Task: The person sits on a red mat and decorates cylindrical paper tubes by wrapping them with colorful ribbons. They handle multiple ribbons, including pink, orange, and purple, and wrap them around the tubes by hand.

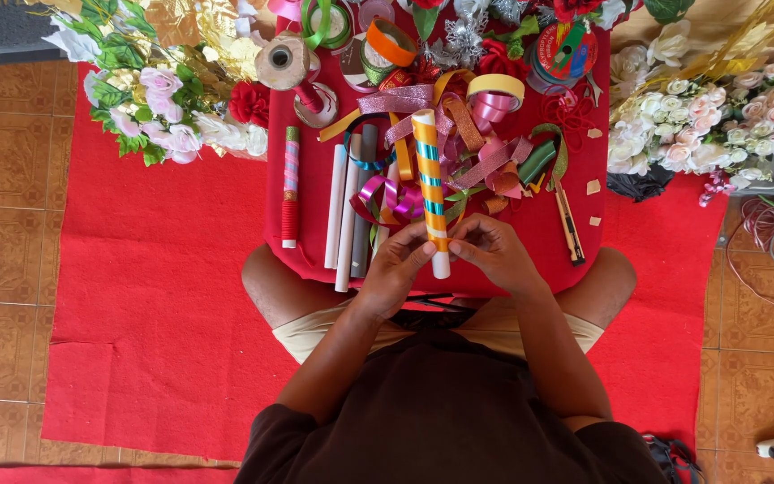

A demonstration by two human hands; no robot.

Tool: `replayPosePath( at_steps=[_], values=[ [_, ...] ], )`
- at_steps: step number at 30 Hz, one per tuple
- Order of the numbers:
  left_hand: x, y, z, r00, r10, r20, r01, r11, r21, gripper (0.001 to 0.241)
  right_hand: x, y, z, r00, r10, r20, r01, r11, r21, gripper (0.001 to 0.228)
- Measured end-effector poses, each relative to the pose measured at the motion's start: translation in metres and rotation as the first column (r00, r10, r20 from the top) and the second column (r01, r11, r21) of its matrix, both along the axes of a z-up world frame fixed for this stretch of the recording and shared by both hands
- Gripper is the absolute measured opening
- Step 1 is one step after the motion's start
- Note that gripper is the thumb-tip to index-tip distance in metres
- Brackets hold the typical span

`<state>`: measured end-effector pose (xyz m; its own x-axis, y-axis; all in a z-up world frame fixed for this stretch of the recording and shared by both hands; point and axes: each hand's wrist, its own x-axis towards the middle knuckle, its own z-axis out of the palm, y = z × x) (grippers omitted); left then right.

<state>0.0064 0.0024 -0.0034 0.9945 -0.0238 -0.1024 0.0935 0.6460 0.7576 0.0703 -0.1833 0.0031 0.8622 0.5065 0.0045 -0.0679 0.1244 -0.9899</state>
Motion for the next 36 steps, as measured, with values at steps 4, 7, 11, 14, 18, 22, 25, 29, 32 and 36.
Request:
replayPosePath(
  at_steps=[4, 7, 11, 14, 18, 22, 25, 29, 32, 36],
  values=[
    [0.001, -0.001, -0.001, 1.000, 0.003, 0.024, -0.004, 1.000, 0.028, 0.035, -0.003, 0.001, -0.001, 1.000, 0.000, -0.016, -0.001, 1.000, -0.004, 0.013],
    [0.002, -0.001, 0.002, 0.997, -0.026, 0.068, 0.026, 1.000, 0.006, 0.031, -0.005, 0.003, 0.001, 0.997, 0.033, -0.074, -0.030, 0.999, 0.046, 0.013],
    [0.004, -0.003, -0.001, 0.996, -0.050, 0.079, 0.056, 0.995, -0.080, 0.033, -0.012, 0.010, -0.002, 0.983, 0.024, -0.181, 0.004, 0.989, 0.149, 0.015],
    [0.004, -0.002, 0.010, 0.996, -0.060, 0.069, 0.069, 0.988, -0.141, 0.035, -0.017, 0.019, -0.004, 0.962, 0.012, -0.274, 0.054, 0.971, 0.232, 0.017],
    [0.005, -0.001, 0.015, 0.993, -0.069, 0.091, 0.083, 0.983, -0.161, 0.035, -0.021, 0.028, 0.004, 0.941, -0.020, -0.337, 0.133, 0.940, 0.315, 0.019],
    [0.004, -0.003, -0.022, 0.994, -0.060, 0.097, 0.075, 0.984, -0.160, 0.032, -0.023, 0.025, -0.012, 0.945, -0.033, -0.326, 0.145, 0.934, 0.326, 0.019],
    [0.004, -0.003, -0.013, 0.993, -0.044, 0.109, 0.061, 0.985, -0.159, 0.030, -0.022, 0.024, -0.020, 0.943, -0.041, -0.332, 0.158, 0.929, 0.335, 0.019],
    [0.006, 0.000, -0.010, 0.991, -0.048, 0.126, 0.065, 0.989, -0.132, 0.033, -0.023, 0.025, -0.014, 0.946, -0.060, -0.319, 0.166, 0.934, 0.315, 0.019],
    [0.007, 0.003, -0.016, 0.985, -0.047, 0.169, 0.055, 0.998, -0.043, 0.033, -0.025, 0.025, -0.004, 0.958, -0.083, -0.275, 0.162, 0.947, 0.279, 0.018],
    [0.010, 0.016, -0.013, 0.970, -0.063, 0.235, 0.006, 0.972, 0.235, 0.037, -0.021, 0.018, -0.006, 0.987, -0.098, -0.124, 0.115, 0.983, 0.143, 0.016]
  ],
)
